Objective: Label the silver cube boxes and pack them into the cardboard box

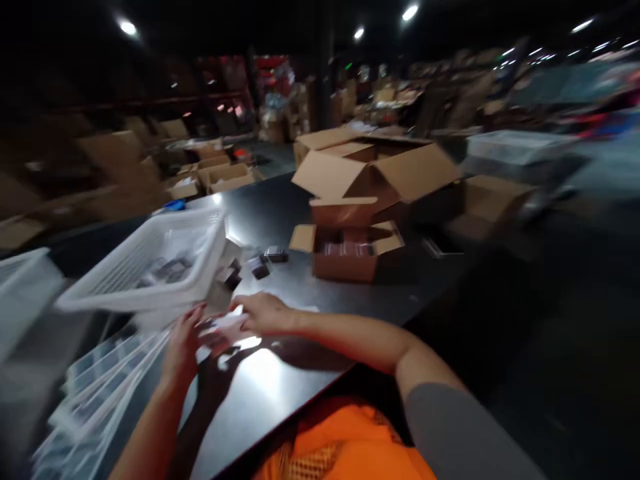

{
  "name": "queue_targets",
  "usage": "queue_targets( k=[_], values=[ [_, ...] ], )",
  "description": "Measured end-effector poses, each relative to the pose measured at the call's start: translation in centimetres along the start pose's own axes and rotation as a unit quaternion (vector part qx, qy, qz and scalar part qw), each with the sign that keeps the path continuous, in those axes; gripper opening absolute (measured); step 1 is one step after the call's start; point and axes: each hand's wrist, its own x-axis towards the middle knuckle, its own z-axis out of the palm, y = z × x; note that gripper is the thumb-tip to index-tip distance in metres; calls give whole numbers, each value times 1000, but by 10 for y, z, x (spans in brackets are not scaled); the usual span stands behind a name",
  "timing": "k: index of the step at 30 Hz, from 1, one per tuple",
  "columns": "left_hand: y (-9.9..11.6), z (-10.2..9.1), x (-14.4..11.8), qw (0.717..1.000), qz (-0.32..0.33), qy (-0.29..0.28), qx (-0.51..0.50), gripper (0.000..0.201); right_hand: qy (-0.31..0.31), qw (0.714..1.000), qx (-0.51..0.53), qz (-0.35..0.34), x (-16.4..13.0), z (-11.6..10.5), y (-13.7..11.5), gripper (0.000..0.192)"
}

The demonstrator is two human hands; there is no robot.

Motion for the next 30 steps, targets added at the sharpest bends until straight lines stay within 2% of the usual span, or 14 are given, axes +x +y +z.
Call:
queue_targets(
  k=[1,5,9,13,16,20,23,25,28,30],
  values=[
    [-6,-5,0,998,-26,-43,-22,54,8,1000,14,4,3,0,7,34],
    [-31,-18,4,994,-69,-55,-61,48,-7,998,53,-33,22,3,33,36],
    [-35,-21,2,992,-43,-72,-99,44,23,995,59,-79,31,13,25,49],
    [-33,-23,2,986,-22,-98,-131,58,50,992,54,-99,39,26,14,31],
    [-31,-24,2,985,-35,-86,-143,61,78,989,27,-122,45,32,17,22],
    [-27,-24,3,982,-87,-69,-154,60,133,973,-44,-183,48,43,24,5],
    [-28,-24,5,978,-121,-67,-157,65,172,950,-104,-239,43,57,26,14],
    [-31,-25,8,978,-134,-53,-150,66,169,933,-134,-290,35,63,26,13],
    [-36,-27,13,983,-132,-19,-128,56,166,904,-144,-367,23,53,26,11],
    [-40,-28,16,985,-129,-5,-111,47,220,906,-131,-338,25,34,31,8]
  ],
)
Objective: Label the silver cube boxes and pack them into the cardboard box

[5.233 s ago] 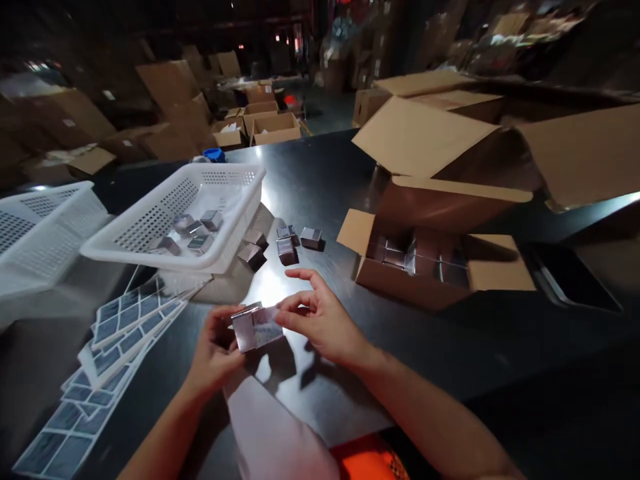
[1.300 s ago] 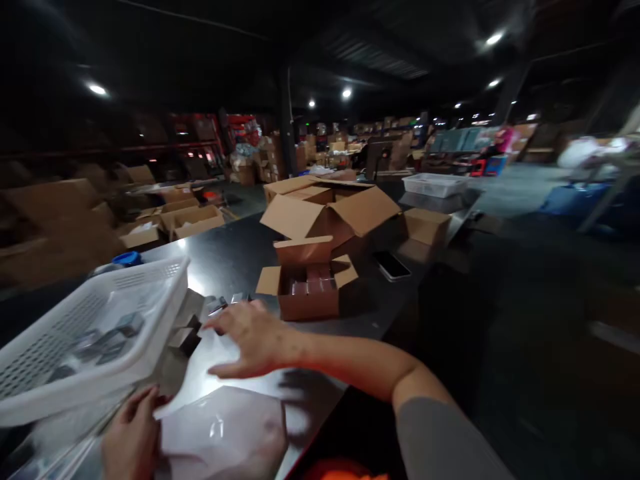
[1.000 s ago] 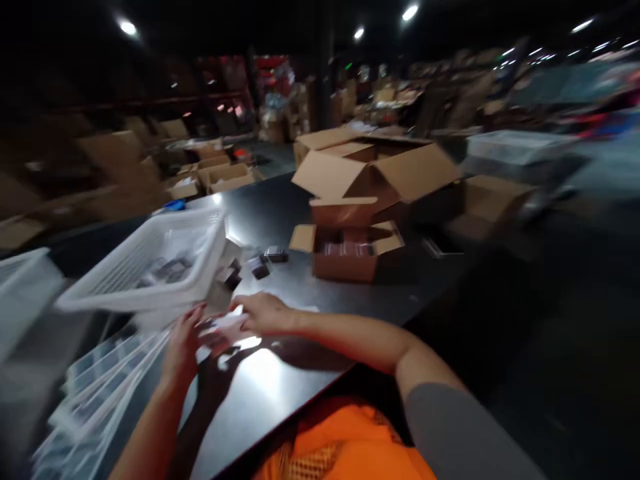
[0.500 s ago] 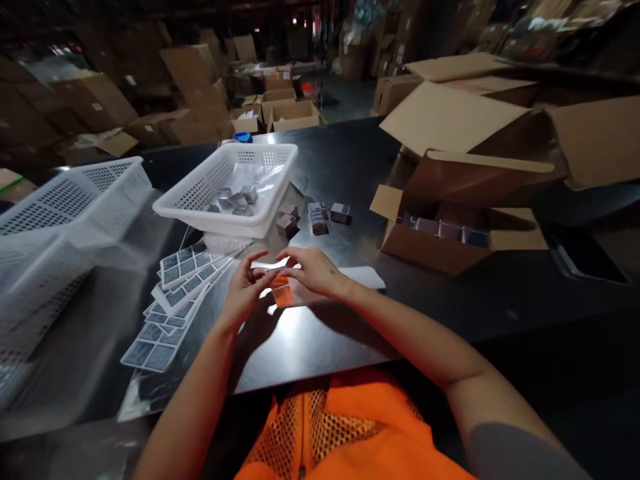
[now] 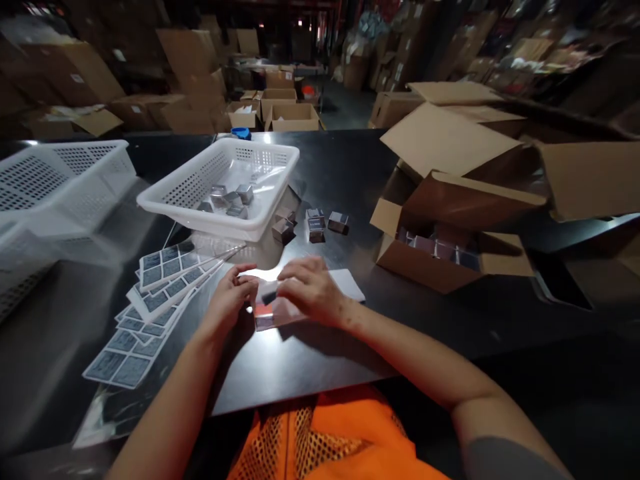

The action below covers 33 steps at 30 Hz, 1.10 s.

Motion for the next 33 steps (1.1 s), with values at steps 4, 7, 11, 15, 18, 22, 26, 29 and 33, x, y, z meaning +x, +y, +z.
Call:
queue_targets(
  k=[4,7,11,15,18,22,26,29,33],
  values=[
    [-5,-1,5,997,16,47,64,31,7,938,-117,325,29,-11,51,57],
    [-9,-1,4,989,35,78,118,18,-67,866,-133,478,51,4,85,99],
    [-8,1,-1,980,65,82,169,15,-73,868,-75,485,52,19,92,101],
    [-3,6,-9,961,142,77,223,31,5,853,170,493,30,12,57,103],
    [-3,9,-16,929,253,58,265,60,59,724,465,506,17,4,24,103],
    [-3,8,-22,907,327,14,265,70,23,570,639,516,11,6,-7,94],
    [1,8,-26,923,321,-30,208,60,-20,519,689,506,3,16,-13,85],
    [1,7,-27,933,306,-43,182,54,4,635,613,471,-5,17,-2,69],
    [-1,5,-25,915,336,-54,217,52,173,819,382,392,-8,-3,14,36]
  ],
)
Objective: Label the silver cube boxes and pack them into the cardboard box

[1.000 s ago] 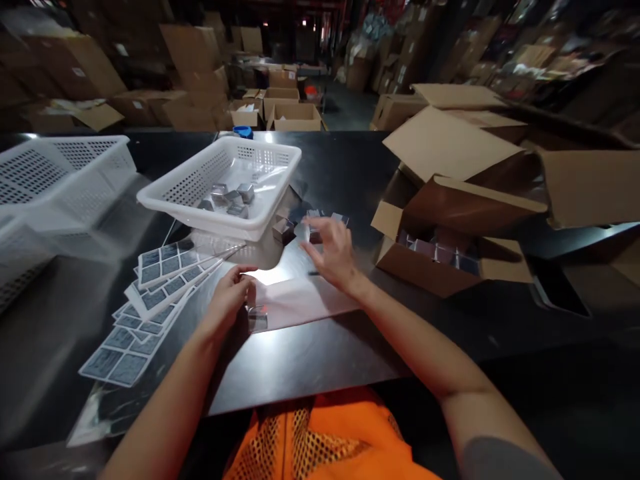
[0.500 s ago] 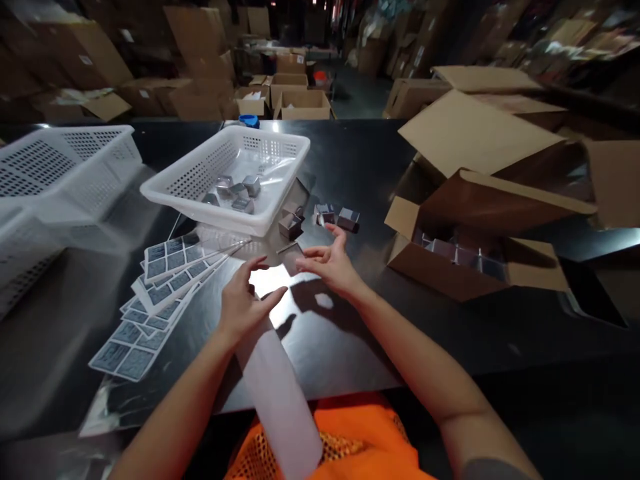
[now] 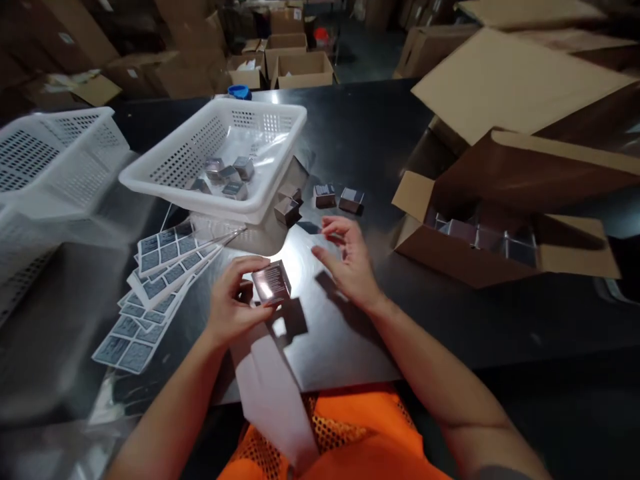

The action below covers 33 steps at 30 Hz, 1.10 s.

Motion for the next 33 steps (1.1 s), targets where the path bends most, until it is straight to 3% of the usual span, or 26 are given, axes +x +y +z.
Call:
queue_targets(
  k=[3,7,11,15,18,21,33],
  values=[
    [1,1,0,999,6,-33,27,53,17,999,24,-18,-1,-9,-17,19],
    [6,3,3,998,-7,-42,49,47,-57,997,52,29,-8,-7,-32,13],
    [9,3,4,997,-13,-40,67,47,-80,994,54,49,-11,-5,-34,19],
    [8,3,4,996,-21,-46,80,50,-141,979,57,134,-12,-8,-35,23],
    [7,3,3,994,-11,-68,90,51,-198,960,60,190,-14,-8,-37,44],
    [6,2,3,991,5,-96,91,48,-203,957,50,200,-15,-7,-37,58],
    [3,2,-2,988,23,-112,103,55,-185,958,51,212,-17,-2,-30,59]
  ],
)
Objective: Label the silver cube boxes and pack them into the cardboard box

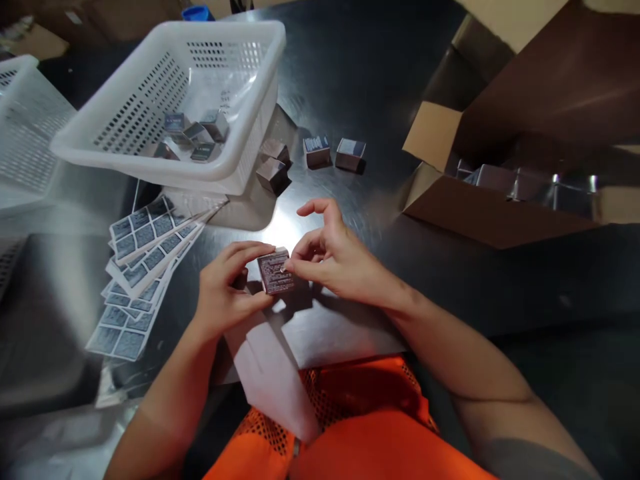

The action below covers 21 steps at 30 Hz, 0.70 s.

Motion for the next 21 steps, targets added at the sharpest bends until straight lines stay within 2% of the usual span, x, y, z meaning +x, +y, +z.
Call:
queue_targets(
  k=[21],
  values=[
    [1,-1,-1,999,21,1,23,53,13,1000,-18,-1,-1,2,-2,56]
  ],
)
